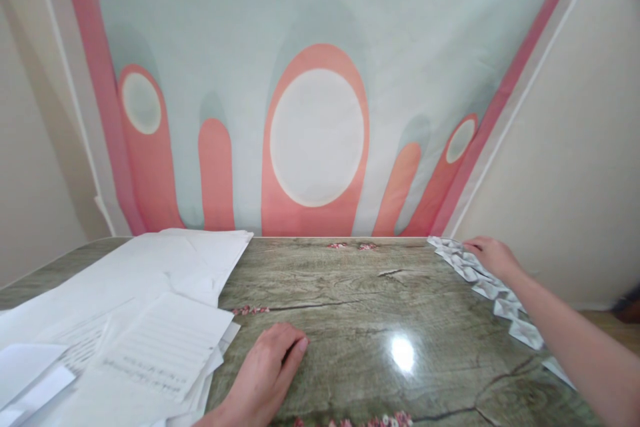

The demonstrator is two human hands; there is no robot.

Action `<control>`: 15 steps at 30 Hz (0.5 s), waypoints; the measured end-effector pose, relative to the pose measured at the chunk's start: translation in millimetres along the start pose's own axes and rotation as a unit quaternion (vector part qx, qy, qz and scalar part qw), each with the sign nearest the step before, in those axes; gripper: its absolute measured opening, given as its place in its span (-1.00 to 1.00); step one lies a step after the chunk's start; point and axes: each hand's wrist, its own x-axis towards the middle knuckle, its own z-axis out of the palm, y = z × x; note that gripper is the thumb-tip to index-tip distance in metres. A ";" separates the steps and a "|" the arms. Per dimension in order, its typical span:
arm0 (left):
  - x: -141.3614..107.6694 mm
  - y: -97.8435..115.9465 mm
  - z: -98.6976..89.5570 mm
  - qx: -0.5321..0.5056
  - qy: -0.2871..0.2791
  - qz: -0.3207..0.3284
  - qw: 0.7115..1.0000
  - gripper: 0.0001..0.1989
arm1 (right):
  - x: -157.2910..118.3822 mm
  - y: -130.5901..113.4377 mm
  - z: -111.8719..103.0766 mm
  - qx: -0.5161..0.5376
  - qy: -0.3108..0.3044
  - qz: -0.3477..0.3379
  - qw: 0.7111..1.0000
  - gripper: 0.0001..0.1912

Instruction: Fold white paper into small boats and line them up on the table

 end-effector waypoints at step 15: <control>-5.6 8.6 0.3 0.047 0.007 0.014 0.999 -0.86 | -190.2 -240.8 -1.6 0.248 -0.145 -0.393 0.873 -0.76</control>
